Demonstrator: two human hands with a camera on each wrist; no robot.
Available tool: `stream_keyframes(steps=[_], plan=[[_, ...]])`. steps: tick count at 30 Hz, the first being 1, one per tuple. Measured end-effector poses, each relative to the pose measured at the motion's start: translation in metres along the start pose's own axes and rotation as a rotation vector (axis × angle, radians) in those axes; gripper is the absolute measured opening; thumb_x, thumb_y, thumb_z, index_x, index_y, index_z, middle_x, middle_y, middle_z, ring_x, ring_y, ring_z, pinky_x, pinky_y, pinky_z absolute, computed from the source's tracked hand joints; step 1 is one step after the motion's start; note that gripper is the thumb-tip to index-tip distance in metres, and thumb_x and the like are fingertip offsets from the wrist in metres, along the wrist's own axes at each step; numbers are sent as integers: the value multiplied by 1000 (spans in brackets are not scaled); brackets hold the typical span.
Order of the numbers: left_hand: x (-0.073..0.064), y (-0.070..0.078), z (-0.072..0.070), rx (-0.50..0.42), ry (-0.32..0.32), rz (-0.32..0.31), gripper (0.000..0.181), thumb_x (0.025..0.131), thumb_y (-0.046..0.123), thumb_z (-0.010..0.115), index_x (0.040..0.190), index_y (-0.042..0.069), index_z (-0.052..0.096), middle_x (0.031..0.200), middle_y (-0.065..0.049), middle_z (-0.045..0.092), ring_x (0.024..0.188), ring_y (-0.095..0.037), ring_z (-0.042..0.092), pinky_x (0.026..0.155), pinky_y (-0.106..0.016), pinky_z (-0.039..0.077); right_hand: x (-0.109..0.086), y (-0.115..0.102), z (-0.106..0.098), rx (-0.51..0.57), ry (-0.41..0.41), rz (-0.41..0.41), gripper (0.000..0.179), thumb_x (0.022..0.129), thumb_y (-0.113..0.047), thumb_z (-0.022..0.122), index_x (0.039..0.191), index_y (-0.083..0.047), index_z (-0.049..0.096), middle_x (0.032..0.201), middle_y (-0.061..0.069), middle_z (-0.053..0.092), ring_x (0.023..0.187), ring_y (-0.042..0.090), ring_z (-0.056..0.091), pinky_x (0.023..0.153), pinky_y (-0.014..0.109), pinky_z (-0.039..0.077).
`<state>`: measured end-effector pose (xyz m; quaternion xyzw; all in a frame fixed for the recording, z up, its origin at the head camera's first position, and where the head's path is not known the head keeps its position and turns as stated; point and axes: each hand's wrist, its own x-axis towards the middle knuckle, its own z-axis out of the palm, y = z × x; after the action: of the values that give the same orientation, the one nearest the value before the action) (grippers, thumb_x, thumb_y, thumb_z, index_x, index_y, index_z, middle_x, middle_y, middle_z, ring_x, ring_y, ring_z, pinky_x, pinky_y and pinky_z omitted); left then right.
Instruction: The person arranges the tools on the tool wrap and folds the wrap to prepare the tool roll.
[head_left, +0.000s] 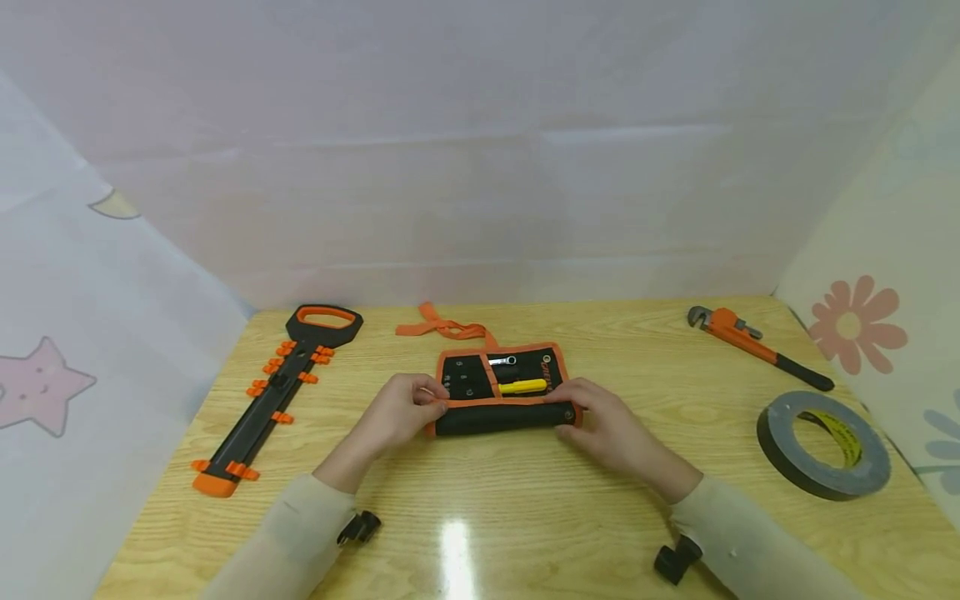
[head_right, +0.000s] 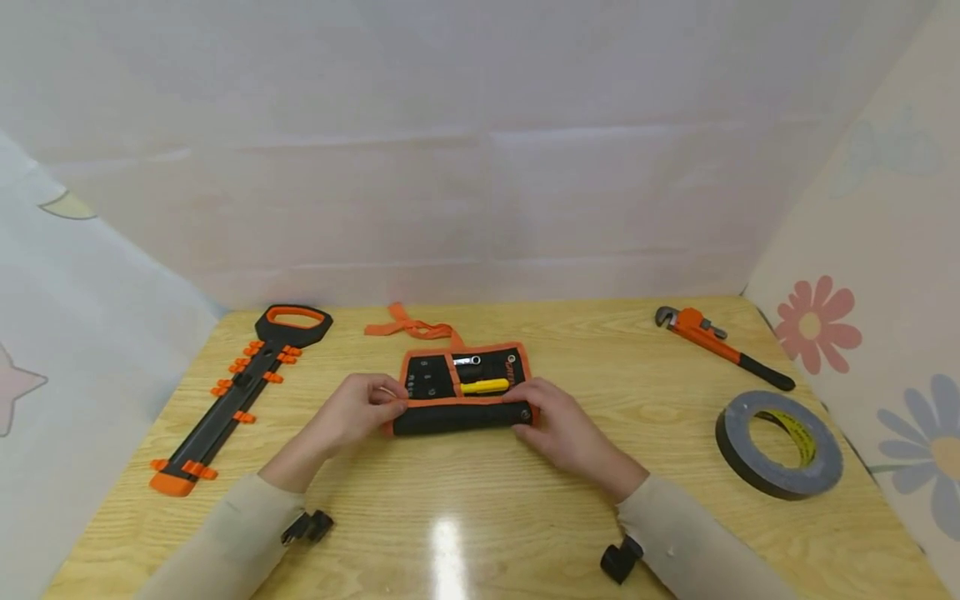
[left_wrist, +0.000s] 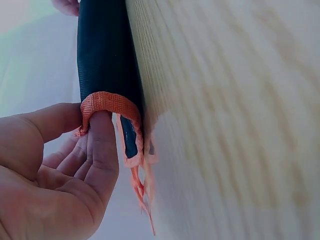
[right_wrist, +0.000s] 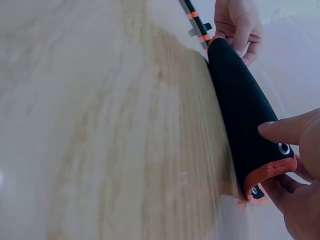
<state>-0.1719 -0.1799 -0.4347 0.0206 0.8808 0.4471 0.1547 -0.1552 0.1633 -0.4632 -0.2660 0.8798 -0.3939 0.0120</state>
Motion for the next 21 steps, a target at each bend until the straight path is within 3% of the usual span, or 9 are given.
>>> stream_keyframes(steps=[4, 7, 12, 14, 17, 19, 21], plan=[[2, 0, 1, -18, 7, -1, 10, 102, 9, 74, 112, 8, 77, 109, -12, 76, 83, -18, 68, 66, -30, 52, 3, 1, 1, -17, 8, 24, 42, 95, -9, 83, 134, -21, 74, 131, -2, 73, 112, 17, 67, 95, 39, 58], [4, -2, 1, -17, 8, 24, 10, 102, 9, 74, 111, 7, 78, 109, -12, 75, 80, -18, 67, 64, -30, 51, 7, 2, 0, -25, 21, 44, 38, 96, -12, 83, 132, -20, 75, 121, -1, 75, 93, 14, 60, 78, 30, 51], [2, -4, -1, 62, -45, 73, 19, 105, 19, 73, 120, 10, 78, 109, -9, 73, 86, -19, 66, 69, -33, 53, 14, 4, -3, -19, -17, 79, 35, 100, -14, 78, 135, -18, 74, 126, 4, 75, 99, 17, 62, 84, 33, 52], [1, -4, -1, 104, -70, 101, 24, 104, 23, 74, 125, 11, 76, 117, -9, 72, 98, -22, 68, 79, -37, 57, 17, 6, -4, -8, -44, 95, 34, 102, -14, 76, 136, -16, 73, 134, 5, 74, 110, 18, 65, 92, 38, 54], [-1, -5, -3, 155, -86, 155, 29, 102, 23, 77, 129, 12, 75, 136, -10, 68, 122, -31, 67, 100, -48, 59, 21, 8, -7, 26, -88, 125, 34, 105, -15, 72, 139, -12, 71, 137, 9, 72, 106, 22, 64, 93, 42, 53], [-1, -5, -3, 184, -80, 197, 30, 100, 21, 79, 129, 11, 75, 146, -10, 63, 136, -36, 61, 113, -55, 53, 25, 10, -8, 40, -109, 138, 34, 106, -16, 70, 140, -10, 69, 141, 11, 71, 104, 22, 62, 93, 41, 51], [-1, -5, -2, 225, -77, 235, 31, 99, 19, 81, 128, 10, 75, 147, -11, 63, 141, -38, 57, 119, -59, 47, 28, 11, -9, 52, -128, 145, 35, 108, -18, 68, 142, -10, 69, 143, 12, 70, 105, 23, 62, 94, 43, 51]])
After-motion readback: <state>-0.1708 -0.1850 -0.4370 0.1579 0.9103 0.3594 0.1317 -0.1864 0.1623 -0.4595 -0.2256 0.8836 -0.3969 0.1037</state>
